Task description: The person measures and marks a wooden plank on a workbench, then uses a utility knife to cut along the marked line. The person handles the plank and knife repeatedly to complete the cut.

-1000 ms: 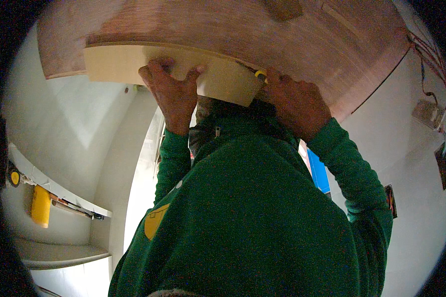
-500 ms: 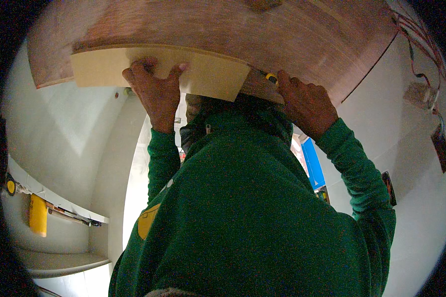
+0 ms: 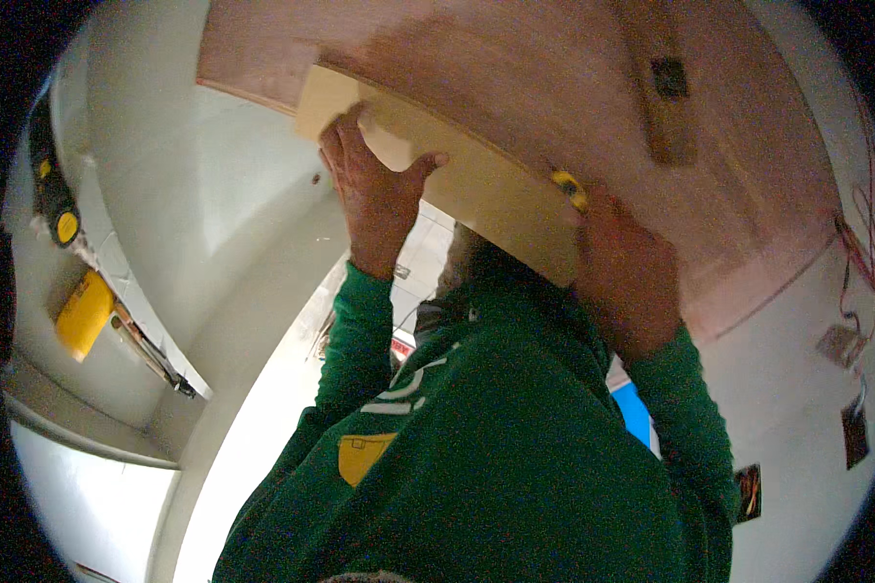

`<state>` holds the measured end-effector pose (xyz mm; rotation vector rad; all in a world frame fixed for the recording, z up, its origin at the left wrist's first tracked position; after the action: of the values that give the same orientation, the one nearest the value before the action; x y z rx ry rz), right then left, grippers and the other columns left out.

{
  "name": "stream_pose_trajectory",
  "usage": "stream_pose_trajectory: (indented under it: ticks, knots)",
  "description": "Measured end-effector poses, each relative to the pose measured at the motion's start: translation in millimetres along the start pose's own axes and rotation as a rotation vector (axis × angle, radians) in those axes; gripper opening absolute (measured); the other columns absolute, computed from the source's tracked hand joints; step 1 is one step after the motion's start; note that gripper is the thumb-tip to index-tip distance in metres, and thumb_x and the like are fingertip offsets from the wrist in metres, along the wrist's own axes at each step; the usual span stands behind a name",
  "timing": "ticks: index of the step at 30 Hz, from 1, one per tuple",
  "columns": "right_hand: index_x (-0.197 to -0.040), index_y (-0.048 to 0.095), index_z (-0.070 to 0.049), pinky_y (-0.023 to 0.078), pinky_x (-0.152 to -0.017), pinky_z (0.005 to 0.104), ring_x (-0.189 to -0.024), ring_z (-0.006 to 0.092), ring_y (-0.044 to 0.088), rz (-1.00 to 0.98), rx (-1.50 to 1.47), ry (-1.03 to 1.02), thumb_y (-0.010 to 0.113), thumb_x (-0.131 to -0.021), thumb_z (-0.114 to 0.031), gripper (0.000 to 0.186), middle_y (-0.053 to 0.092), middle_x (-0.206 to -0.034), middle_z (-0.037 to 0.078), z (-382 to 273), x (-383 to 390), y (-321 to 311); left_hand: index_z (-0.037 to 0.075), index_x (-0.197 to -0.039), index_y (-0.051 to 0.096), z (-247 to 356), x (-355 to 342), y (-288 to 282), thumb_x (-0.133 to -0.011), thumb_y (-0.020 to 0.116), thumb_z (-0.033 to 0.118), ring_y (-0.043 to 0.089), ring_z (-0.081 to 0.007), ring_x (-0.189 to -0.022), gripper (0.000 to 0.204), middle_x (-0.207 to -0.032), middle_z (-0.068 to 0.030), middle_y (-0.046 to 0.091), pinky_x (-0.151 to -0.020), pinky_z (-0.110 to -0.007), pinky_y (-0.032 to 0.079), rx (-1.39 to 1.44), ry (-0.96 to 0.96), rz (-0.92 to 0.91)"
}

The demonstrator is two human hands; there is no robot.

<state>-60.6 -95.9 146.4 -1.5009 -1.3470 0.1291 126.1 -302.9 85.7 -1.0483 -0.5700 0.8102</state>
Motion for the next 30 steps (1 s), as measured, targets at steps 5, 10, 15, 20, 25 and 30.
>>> stream_pose_trajectory:
  ticks: [5, 10, 15, 20, 25, 30]
  knots:
    - [-0.131, 0.059, -0.002, 0.058, -0.078, 0.0572, -0.092, 0.0439, 0.074, 0.069, -0.150, -0.219, 0.061, -0.103, -0.016, 0.032, 0.072, -0.106, 0.025, -90, -139, 40, -0.012, -0.166, 0.021, -32, -33, -5, -0.075, 0.097, 0.031, 0.020, -0.0488, -0.163, 0.125, -0.175, -0.0354, 0.019, -0.134, -0.050, 0.024, -0.070, -0.041, -0.196]
    - [-0.118, 0.064, 0.000, 0.056, -0.092, 0.0543, -0.102, 0.0422, 0.070, 0.266, -0.175, -0.379, 0.066, -0.098, -0.016, 0.025, 0.071, -0.111, 0.025, -146, -208, 50, -0.009, -0.165, 0.027, -33, -31, 2, -0.085, 0.086, 0.033, 0.025, -0.0516, -0.161, 0.107, -0.172, -0.0365, 0.025, -0.130, -0.056, 0.029, -0.040, -0.070, -0.160]
    - [-0.122, 0.066, 0.002, 0.053, -0.100, 0.0527, -0.108, 0.0422, 0.067, 0.236, -0.128, -0.438, 0.068, -0.096, -0.015, 0.031, 0.069, -0.112, 0.024, -161, -226, 57, -0.002, -0.165, 0.033, -30, -36, -1, -0.088, 0.081, 0.039, 0.026, -0.0513, -0.161, 0.100, -0.171, -0.0358, 0.027, -0.127, -0.059, 0.033, -0.045, -0.081, -0.135]
    - [-0.116, 0.070, 0.003, 0.054, -0.099, 0.0512, -0.109, 0.0409, 0.068, 0.243, -0.056, -0.484, 0.069, -0.096, -0.016, 0.028, 0.069, -0.117, 0.024, -162, -225, 59, -0.002, -0.164, 0.037, -28, -36, -1, -0.090, 0.077, 0.036, 0.026, -0.0502, -0.162, 0.091, -0.173, -0.0351, 0.024, -0.127, -0.059, 0.034, -0.069, -0.088, -0.136]
    - [-0.115, 0.072, 0.004, 0.055, -0.099, 0.0496, -0.111, 0.0386, 0.069, 0.272, -0.095, -0.472, 0.069, -0.094, -0.015, 0.029, 0.069, -0.117, 0.024, -160, -225, 57, -0.003, -0.162, 0.038, -31, -37, -1, -0.090, 0.076, 0.031, 0.025, -0.0501, -0.162, 0.088, -0.173, -0.0355, 0.022, -0.127, -0.059, 0.033, -0.064, -0.091, -0.141]
    - [-0.117, 0.072, 0.004, 0.055, -0.099, 0.0501, -0.109, 0.0377, 0.070, 0.177, -0.013, -0.433, 0.070, -0.092, -0.015, 0.031, 0.070, -0.116, 0.023, -157, -225, 66, -0.003, -0.163, 0.037, -31, -36, 1, -0.088, 0.078, 0.027, 0.025, -0.0497, -0.162, 0.090, -0.173, -0.0359, 0.022, -0.128, -0.060, 0.033, -0.048, -0.097, -0.119]
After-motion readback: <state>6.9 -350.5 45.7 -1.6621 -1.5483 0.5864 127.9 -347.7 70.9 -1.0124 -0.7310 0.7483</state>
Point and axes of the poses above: each hand's wrist, its own x-axis away from the middle knuckle, its own y-axis out of the palm, z = x × y, the point moved 2 cm from there along -x, towards the middle knuckle
